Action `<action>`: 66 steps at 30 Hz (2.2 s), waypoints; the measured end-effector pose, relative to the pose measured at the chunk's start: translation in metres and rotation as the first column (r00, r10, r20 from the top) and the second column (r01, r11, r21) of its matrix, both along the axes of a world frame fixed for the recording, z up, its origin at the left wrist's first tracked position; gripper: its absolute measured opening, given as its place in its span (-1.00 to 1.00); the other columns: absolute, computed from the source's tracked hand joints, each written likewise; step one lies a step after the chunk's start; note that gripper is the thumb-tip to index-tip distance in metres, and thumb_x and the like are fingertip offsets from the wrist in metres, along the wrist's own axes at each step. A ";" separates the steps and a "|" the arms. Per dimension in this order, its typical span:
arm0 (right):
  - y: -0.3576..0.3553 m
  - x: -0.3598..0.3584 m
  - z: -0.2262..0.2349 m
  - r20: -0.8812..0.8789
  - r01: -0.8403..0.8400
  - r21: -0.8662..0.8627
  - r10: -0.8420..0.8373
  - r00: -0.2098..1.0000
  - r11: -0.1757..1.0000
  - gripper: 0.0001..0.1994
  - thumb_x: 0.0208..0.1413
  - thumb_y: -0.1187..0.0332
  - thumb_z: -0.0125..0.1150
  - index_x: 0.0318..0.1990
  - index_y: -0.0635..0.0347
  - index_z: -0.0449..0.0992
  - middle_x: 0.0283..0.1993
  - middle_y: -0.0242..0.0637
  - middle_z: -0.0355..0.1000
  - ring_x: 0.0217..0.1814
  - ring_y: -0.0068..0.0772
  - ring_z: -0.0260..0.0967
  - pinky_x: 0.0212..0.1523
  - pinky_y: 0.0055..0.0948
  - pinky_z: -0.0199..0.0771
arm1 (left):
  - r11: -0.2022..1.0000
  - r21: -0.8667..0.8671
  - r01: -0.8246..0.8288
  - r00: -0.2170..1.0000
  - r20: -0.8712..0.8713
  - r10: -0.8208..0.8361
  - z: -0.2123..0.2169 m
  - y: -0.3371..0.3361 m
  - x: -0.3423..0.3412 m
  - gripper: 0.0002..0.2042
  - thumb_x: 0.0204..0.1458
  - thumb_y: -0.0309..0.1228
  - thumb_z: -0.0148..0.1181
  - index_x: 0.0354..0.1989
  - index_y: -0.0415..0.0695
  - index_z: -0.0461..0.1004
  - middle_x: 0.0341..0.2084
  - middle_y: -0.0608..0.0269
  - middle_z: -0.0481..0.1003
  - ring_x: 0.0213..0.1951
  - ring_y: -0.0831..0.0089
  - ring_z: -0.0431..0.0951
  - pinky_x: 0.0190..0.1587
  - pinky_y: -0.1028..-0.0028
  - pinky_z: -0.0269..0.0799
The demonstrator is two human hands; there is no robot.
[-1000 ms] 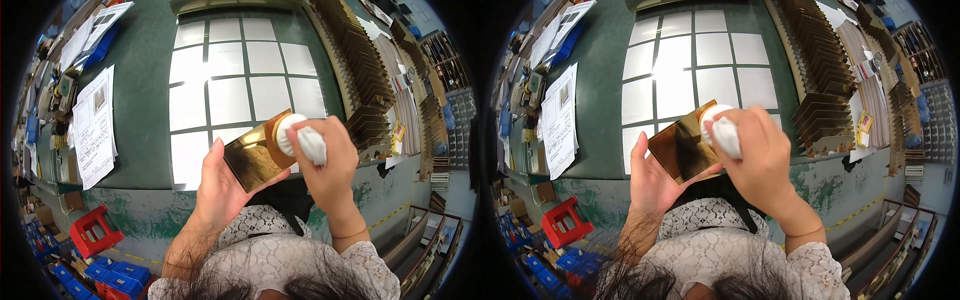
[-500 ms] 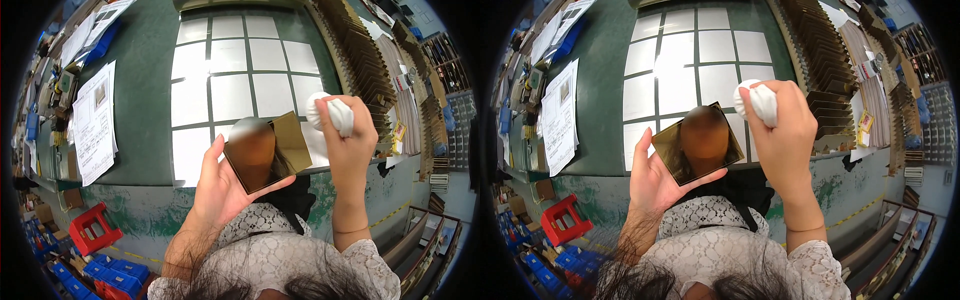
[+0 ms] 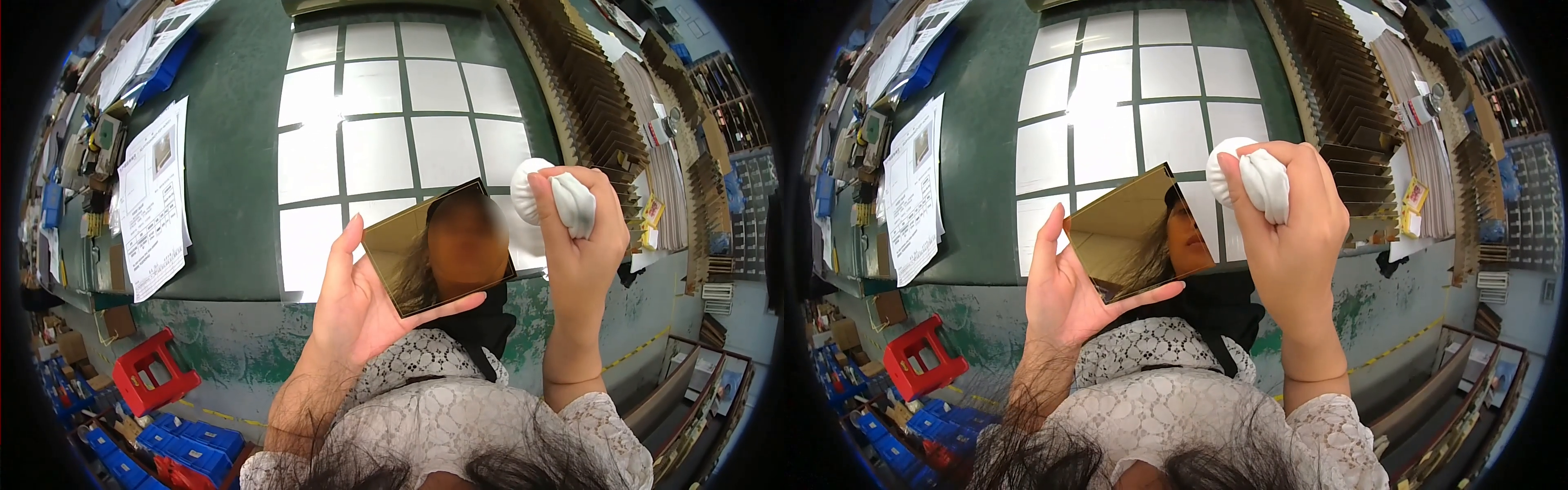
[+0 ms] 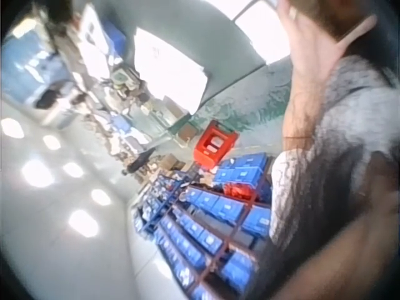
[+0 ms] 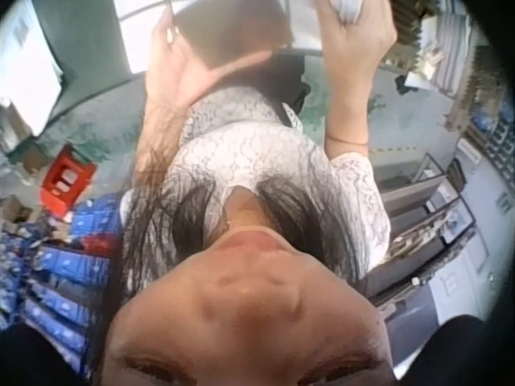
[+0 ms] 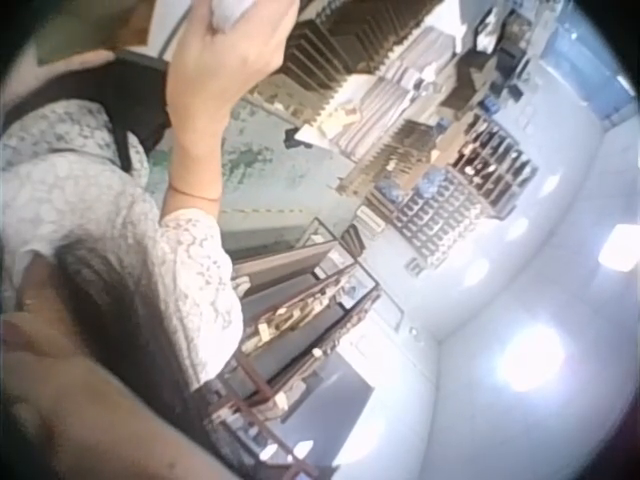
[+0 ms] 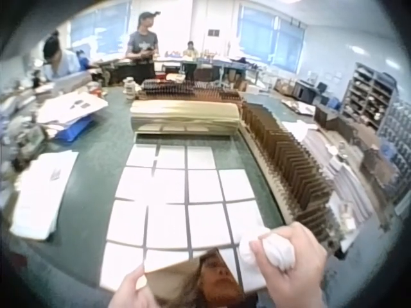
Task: The person cleans small gold-colored metal plates with a cloth.
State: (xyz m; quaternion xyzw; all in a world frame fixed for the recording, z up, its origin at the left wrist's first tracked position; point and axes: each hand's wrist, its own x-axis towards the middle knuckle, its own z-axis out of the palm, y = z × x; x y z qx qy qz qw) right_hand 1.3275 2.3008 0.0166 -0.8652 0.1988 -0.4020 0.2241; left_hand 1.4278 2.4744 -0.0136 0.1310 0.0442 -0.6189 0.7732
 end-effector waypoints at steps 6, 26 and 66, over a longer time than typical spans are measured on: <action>0.004 -0.003 0.004 0.034 -0.006 0.013 0.005 0.999 1.000 -0.85 0.00 0.49 0.32 -0.35 0.28 0.44 -0.43 -0.28 0.38 -0.45 -0.39 0.32 -0.44 -0.50 0.33 | 1.000 -0.024 -0.006 1.000 0.001 0.006 0.000 -0.001 0.000 -0.31 0.23 0.10 -0.48 0.33 -0.23 -0.04 0.27 -0.01 0.10 0.28 0.00 0.14 0.21 -0.26 0.06; -0.017 -0.015 0.015 -0.093 -0.344 0.744 0.599 0.795 0.573 -0.91 0.06 0.47 0.18 -0.30 0.30 0.49 -0.41 -0.44 0.39 -0.34 -0.68 0.26 -0.31 -0.62 0.28 | 0.997 0.062 0.033 0.975 0.218 -0.046 0.004 0.013 0.005 -0.39 0.29 -0.02 -0.56 0.31 -0.26 0.01 0.22 -0.04 0.20 0.21 0.00 0.28 0.09 -0.16 0.32; 0.001 -0.002 0.012 -0.206 -0.165 0.783 0.501 0.841 0.600 -0.95 0.04 0.55 0.15 -0.41 0.30 0.42 -0.41 -0.45 0.33 -0.37 -0.69 0.21 -0.37 -0.67 0.18 | 0.958 0.286 -0.035 0.894 0.438 -0.098 -0.021 0.030 0.015 -0.54 0.25 -0.03 -0.14 0.03 -0.18 0.40 -0.34 0.42 0.50 -0.36 0.72 0.43 -0.34 0.63 0.37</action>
